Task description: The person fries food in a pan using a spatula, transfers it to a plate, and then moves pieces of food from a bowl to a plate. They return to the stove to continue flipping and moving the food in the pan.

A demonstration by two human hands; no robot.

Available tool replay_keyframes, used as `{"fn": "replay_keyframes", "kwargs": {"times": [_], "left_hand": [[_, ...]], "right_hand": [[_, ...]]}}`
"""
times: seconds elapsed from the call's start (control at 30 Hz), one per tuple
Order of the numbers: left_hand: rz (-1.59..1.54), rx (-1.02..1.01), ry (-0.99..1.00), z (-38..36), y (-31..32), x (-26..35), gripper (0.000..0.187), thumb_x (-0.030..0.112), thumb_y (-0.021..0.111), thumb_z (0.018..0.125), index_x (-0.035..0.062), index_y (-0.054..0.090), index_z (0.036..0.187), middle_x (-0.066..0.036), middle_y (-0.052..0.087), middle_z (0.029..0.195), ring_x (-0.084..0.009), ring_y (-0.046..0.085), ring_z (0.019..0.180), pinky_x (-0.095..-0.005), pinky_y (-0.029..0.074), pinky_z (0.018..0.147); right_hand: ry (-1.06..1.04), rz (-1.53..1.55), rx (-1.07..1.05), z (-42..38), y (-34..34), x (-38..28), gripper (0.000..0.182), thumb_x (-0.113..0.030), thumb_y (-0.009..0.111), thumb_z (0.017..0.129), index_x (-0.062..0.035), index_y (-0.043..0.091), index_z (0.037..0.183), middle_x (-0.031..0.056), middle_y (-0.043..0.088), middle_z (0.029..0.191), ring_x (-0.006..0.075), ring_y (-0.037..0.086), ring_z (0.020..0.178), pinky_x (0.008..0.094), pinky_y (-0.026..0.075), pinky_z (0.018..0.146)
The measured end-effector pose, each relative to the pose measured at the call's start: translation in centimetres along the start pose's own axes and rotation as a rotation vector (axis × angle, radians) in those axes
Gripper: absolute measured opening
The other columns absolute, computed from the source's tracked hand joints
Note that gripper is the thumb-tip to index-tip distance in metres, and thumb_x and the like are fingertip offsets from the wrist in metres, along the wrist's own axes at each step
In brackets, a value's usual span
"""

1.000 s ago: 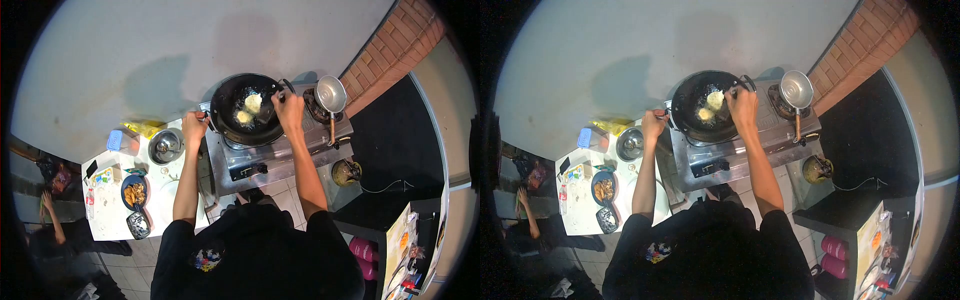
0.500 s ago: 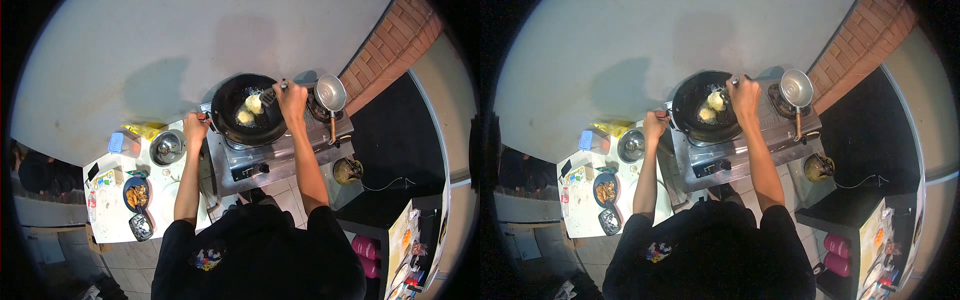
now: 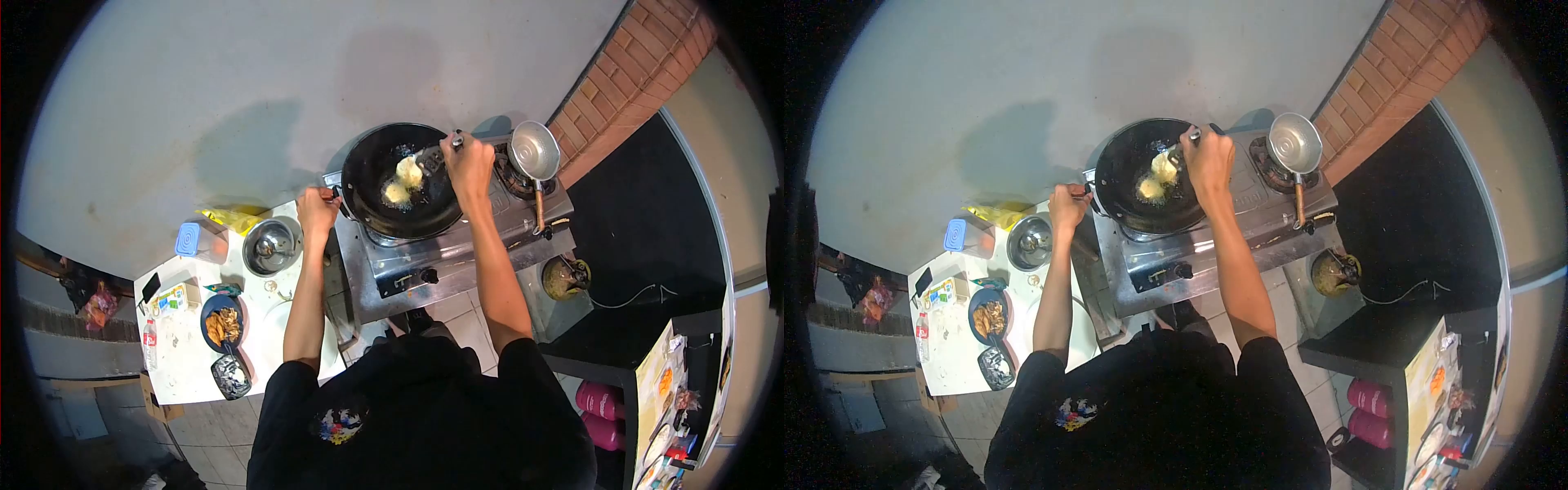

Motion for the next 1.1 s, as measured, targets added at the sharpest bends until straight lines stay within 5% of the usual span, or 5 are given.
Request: {"fn": "replay_keyframes", "kwargs": {"times": [0.17, 0.23, 0.57, 0.9, 1.1], "left_hand": [[0.009, 0.014, -0.007, 0.1, -0.2, 0.1, 0.022, 0.014, 0.079, 0.068, 0.0010, 0.070, 0.083, -0.015, 0.070, 0.084, -0.0272, 0.069, 0.081, -0.0364, 0.053, 0.075], [0.009, 0.021, -0.001, 0.1, -0.1, 0.0, 0.022, 0.014, 0.079, 0.067, 0.0010, 0.070, 0.083, -0.015, 0.070, 0.084, -0.0274, 0.069, 0.081, -0.0363, 0.053, 0.075], [-0.015, 0.024, 0.028, 0.5, 0.3, -0.4, 0.023, 0.013, 0.080, 0.066, 0.0002, 0.069, 0.082, -0.015, 0.070, 0.082, -0.0280, 0.069, 0.077, -0.0355, 0.053, 0.072], [0.025, 0.045, 0.021, 0.4, 0.0, 0.0, 0.024, 0.013, 0.081, 0.065, 0.0003, 0.069, 0.080, -0.015, 0.070, 0.080, -0.0281, 0.068, 0.076, -0.0363, 0.053, 0.072], [0.008, 0.023, 0.026, 0.4, 0.1, -0.1, 0.023, 0.012, 0.081, 0.065, 0.0003, 0.069, 0.081, -0.014, 0.070, 0.080, -0.0283, 0.068, 0.076, -0.0364, 0.053, 0.072]], "right_hand": [[-0.028, 0.027, -0.008, -2.8, -0.6, 0.0, 0.020, -0.014, 0.068, 0.080, 0.0035, 0.064, 0.071, 0.0232, 0.056, 0.059, 0.0403, 0.059, 0.057, 0.0413, 0.045, 0.052], [0.159, -0.042, -0.224, -4.8, 1.2, 1.8, 0.021, -0.016, 0.071, 0.076, 0.0037, 0.067, 0.082, 0.0257, 0.061, 0.070, 0.0423, 0.062, 0.069, 0.0451, 0.049, 0.061], [0.086, -0.053, -0.032, 1.1, 0.4, 0.4, 0.023, -0.019, 0.067, 0.081, 0.0038, 0.066, 0.079, 0.0263, 0.060, 0.067, 0.0417, 0.062, 0.066, 0.0455, 0.048, 0.059], [0.158, -0.128, -0.210, -6.1, 2.5, 1.9, 0.023, -0.018, 0.073, 0.075, 0.0029, 0.065, 0.082, 0.0262, 0.061, 0.068, 0.0434, 0.062, 0.067, 0.0472, 0.049, 0.062], [0.153, -0.071, -0.134, -2.0, 2.6, 1.9, 0.023, -0.019, 0.070, 0.078, 0.0038, 0.065, 0.080, 0.0269, 0.060, 0.067, 0.0426, 0.062, 0.067, 0.0466, 0.049, 0.060]]}}
Point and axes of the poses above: each hand's wrist, its own z-axis towards the middle knuckle, its own y-axis out of the palm, x = y × z, the point moved 9 cm from there along z, towards the middle knuckle
